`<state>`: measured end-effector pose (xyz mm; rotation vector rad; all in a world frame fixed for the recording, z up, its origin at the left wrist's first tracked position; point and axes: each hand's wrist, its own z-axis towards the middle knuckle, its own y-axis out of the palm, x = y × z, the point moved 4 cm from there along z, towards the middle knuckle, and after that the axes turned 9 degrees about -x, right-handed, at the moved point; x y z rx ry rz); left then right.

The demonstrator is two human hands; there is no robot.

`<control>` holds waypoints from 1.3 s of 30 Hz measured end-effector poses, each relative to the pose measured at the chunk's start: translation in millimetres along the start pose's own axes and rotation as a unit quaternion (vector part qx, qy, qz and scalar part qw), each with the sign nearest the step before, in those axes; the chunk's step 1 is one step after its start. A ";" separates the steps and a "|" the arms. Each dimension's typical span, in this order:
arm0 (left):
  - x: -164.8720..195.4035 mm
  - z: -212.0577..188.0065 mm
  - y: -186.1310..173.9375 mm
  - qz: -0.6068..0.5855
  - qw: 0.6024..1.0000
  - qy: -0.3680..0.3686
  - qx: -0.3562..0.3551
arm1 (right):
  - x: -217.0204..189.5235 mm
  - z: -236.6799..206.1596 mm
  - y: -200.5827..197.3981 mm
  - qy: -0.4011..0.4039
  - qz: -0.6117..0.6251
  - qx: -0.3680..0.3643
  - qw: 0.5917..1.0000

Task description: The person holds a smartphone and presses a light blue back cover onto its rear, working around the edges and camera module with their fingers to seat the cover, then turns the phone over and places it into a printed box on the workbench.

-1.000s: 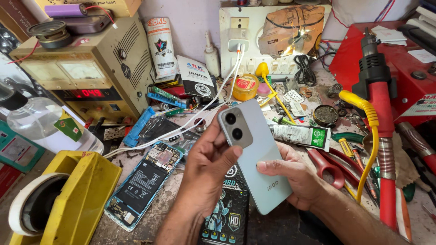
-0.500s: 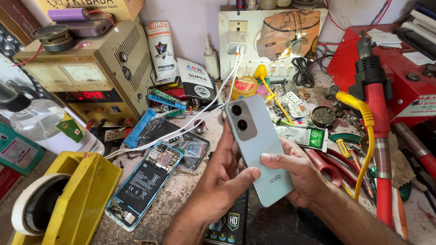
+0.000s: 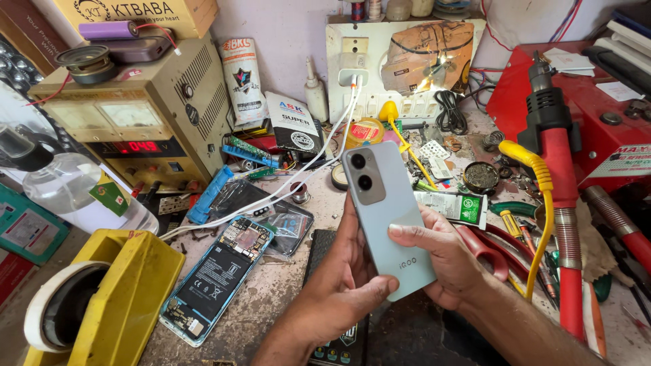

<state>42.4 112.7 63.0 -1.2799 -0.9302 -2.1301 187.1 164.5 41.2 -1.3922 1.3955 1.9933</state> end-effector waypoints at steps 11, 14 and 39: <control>-5.8 2.2 -1.8 0.143 0.985 -0.063 0.075 | -1.9 0.9 5.1 -0.043 -0.066 0.056 0.995; 0.2 1.3 2.0 0.229 0.960 -0.089 0.132 | -1.1 -1.1 8.7 -0.085 -0.069 0.058 0.992; 15.5 -3.7 1.1 0.162 0.983 0.066 0.056 | -14.7 -5.5 20.7 -0.146 -0.370 0.127 0.909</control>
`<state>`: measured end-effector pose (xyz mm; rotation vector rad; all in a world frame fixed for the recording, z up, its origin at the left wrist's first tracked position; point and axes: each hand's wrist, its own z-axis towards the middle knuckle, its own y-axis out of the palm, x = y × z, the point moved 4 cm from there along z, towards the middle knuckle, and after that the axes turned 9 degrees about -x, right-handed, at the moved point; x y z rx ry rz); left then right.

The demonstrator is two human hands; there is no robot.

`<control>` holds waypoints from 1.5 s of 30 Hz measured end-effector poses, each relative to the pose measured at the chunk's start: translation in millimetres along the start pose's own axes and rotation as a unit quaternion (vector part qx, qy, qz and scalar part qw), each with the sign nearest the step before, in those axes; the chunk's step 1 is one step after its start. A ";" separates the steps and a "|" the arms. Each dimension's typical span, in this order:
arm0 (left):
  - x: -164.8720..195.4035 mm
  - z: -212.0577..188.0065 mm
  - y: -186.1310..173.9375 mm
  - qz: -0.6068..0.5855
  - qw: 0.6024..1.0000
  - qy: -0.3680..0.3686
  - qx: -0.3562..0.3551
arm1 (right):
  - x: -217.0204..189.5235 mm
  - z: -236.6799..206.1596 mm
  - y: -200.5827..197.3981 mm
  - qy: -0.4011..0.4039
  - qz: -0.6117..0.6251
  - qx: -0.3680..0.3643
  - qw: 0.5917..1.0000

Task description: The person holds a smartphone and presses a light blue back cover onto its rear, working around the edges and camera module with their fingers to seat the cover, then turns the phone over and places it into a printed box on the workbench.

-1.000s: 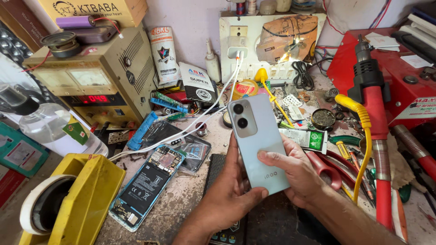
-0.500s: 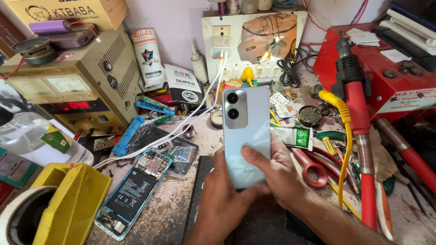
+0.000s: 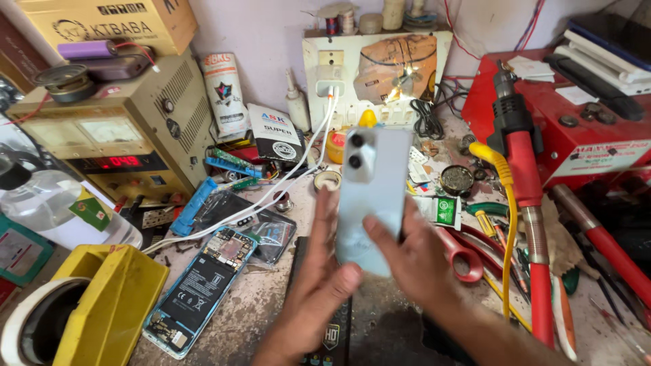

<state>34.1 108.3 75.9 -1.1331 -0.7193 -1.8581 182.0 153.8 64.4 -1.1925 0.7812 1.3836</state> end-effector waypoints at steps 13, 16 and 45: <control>-18.8 -4.2 -30.1 -0.391 0.916 0.062 0.056 | -23.5 -21.4 2.3 -0.264 -0.225 -0.016 0.938; -18.3 -5.2 -24.6 -0.401 0.914 0.030 0.046 | 12.7 -5.5 -25.3 -0.076 -0.041 0.050 0.995; -34.6 -6.6 -11.8 -0.261 0.962 -0.083 -0.015 | -19.9 -6.2 -7.9 -0.138 0.069 -0.168 0.974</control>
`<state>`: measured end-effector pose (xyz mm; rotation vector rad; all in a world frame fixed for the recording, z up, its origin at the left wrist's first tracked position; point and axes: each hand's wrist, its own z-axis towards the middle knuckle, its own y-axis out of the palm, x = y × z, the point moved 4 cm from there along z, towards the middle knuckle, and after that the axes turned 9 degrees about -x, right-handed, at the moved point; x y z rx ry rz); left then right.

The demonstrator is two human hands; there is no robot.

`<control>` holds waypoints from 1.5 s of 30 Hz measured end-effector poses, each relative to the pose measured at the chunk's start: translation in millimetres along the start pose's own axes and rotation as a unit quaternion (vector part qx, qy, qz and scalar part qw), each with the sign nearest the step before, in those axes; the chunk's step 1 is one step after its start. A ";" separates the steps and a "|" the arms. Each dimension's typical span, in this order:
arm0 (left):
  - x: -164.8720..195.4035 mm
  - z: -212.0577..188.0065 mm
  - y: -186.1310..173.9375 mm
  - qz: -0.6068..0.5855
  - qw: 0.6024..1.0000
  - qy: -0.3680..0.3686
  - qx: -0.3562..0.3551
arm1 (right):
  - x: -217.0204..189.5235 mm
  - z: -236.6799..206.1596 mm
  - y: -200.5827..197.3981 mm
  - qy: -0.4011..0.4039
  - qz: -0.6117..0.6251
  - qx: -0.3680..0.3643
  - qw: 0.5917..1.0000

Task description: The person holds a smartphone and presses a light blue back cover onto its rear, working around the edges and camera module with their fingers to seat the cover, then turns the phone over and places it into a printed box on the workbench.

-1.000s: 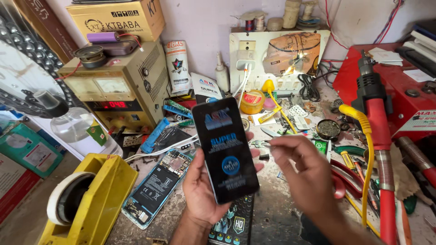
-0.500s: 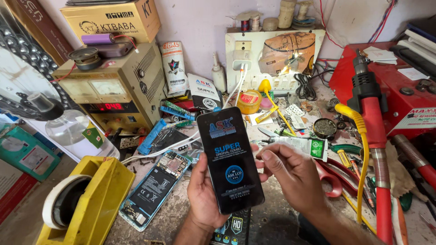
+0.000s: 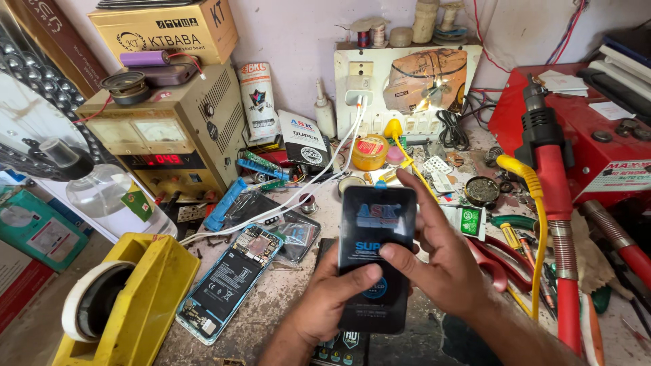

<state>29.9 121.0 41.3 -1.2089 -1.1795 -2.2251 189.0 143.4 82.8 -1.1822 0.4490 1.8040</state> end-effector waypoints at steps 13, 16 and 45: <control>11.2 -3.5 -8.8 0.118 0.988 -0.105 0.005 | 40.2 -1.7 -47.0 0.064 0.051 0.148 0.986; 16.7 0.1 -17.0 0.147 0.987 -0.058 0.030 | 41.0 2.3 -55.8 0.069 0.102 0.230 0.965; 113.9 111.2 -201.5 0.577 0.661 -0.129 0.461 | 44.6 12.6 -30.9 0.143 0.201 0.241 0.939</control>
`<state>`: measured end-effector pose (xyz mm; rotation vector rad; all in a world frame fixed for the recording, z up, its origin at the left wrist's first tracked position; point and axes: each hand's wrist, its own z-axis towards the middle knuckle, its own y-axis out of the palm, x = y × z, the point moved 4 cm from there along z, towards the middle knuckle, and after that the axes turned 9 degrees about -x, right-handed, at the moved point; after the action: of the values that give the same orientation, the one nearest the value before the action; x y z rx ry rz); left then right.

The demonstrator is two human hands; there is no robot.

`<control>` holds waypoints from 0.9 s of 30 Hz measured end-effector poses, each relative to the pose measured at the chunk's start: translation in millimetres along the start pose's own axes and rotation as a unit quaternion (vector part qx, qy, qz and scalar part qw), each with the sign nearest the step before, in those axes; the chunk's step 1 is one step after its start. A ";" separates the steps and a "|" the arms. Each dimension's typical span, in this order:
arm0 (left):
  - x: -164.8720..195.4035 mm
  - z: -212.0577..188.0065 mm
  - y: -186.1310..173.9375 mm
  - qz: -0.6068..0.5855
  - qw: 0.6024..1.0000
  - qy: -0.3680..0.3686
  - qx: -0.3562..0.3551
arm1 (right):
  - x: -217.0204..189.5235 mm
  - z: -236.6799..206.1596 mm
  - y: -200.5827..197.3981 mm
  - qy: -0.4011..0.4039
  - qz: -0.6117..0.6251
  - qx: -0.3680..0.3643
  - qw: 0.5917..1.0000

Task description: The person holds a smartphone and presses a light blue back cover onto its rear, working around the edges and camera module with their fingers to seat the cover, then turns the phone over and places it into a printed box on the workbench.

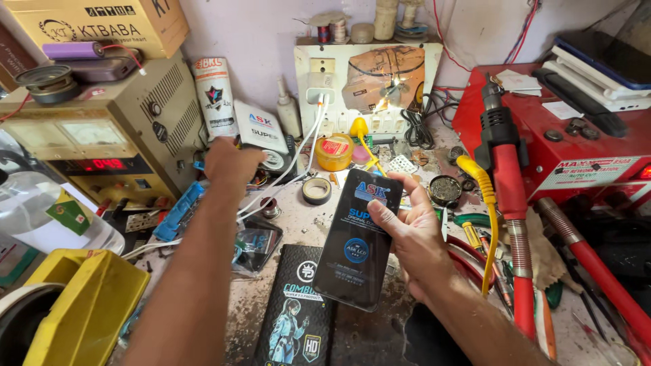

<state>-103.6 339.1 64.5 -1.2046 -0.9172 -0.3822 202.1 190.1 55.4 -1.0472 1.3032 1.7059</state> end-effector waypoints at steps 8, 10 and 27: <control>14.7 -105.0 -40.7 -0.262 0.925 0.053 -0.271 | -1.7 -2.1 6.0 -0.016 0.024 -0.028 0.999; -9.3 -150.0 -33.8 -0.231 0.905 0.047 -0.353 | -0.9 -4.8 8.8 -0.019 0.040 -0.034 0.998; 34.6 -206.7 -40.1 -0.158 0.951 0.157 -0.214 | -5.9 -6.0 5.9 -0.033 0.031 -0.013 0.999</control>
<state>-28.0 143.3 102.3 -1.3363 -0.7660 -1.0431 200.1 182.6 62.1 -0.9666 1.2869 1.7920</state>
